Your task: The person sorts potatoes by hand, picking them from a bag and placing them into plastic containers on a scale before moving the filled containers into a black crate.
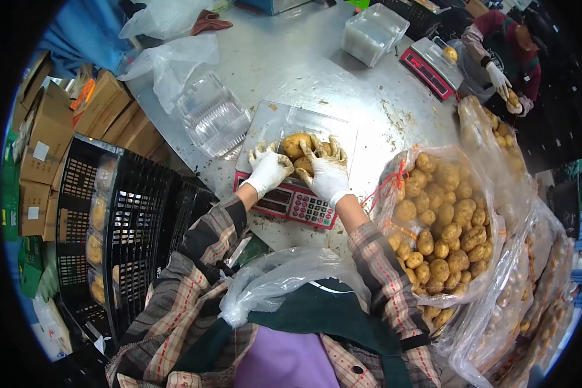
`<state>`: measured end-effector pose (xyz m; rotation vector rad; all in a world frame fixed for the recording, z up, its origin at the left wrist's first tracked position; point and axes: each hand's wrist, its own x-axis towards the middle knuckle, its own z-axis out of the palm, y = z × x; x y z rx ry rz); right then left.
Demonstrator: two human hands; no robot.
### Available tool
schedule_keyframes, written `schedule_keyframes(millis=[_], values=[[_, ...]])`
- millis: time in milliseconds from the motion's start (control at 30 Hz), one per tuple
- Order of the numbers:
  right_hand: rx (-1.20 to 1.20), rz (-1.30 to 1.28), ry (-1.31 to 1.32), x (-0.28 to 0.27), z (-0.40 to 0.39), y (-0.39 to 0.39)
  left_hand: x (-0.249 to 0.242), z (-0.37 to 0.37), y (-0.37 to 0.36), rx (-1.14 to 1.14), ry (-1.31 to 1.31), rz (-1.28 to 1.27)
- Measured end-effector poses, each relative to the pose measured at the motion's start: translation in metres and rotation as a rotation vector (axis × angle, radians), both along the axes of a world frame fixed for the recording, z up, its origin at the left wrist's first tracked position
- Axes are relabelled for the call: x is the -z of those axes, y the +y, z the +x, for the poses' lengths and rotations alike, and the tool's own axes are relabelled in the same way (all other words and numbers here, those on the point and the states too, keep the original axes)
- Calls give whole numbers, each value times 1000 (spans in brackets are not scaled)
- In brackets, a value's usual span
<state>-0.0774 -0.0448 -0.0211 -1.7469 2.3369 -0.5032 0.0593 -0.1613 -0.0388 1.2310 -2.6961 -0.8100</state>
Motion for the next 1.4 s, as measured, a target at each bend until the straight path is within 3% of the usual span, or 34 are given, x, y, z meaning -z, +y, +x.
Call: schedule_keyframes(millis=[100,200,433,733,833,867,900,933,1000,1100,1133,1200,1267,1300,1333,1400], values=[[3,-15,199,-5,3,2,2,-2,-1,3,-17,-5],[6,-42,66,2,1,1,7,-2,-6,22,-27,49],[-14,-26,120,1,-2,3,16,0,-12,60,50,105],[-41,-12,69,-4,-5,7,8,-4,-4,-8,89,-42],[-37,-1,65,-3,-8,6,-5,9,-11,-41,694,639],[-32,5,71,-3,-8,5,-14,15,-17,25,815,580],[-30,15,77,-3,-7,7,-27,22,-17,-143,1030,780],[-43,-2,33,-5,-7,8,-40,29,-17,-324,1247,974],[-70,-42,-52,-11,-10,10,-55,63,-27,-200,1086,443],[105,-377,-393,-9,-32,16,-41,131,-37,-302,762,383],[234,-478,-325,-4,-46,20,-26,156,-36,-284,606,423],[412,-494,-508,32,-92,23,-12,179,-11,-248,433,189],[634,-545,-1119,32,-110,21,-4,182,9,-267,555,-183],[641,-524,-1285,40,-120,21,-9,174,17,-408,734,-83],[645,-500,-1450,47,-127,17,-8,174,15,-400,741,-54],[657,-563,-1510,58,-130,5,-6,171,7,-387,757,3]])
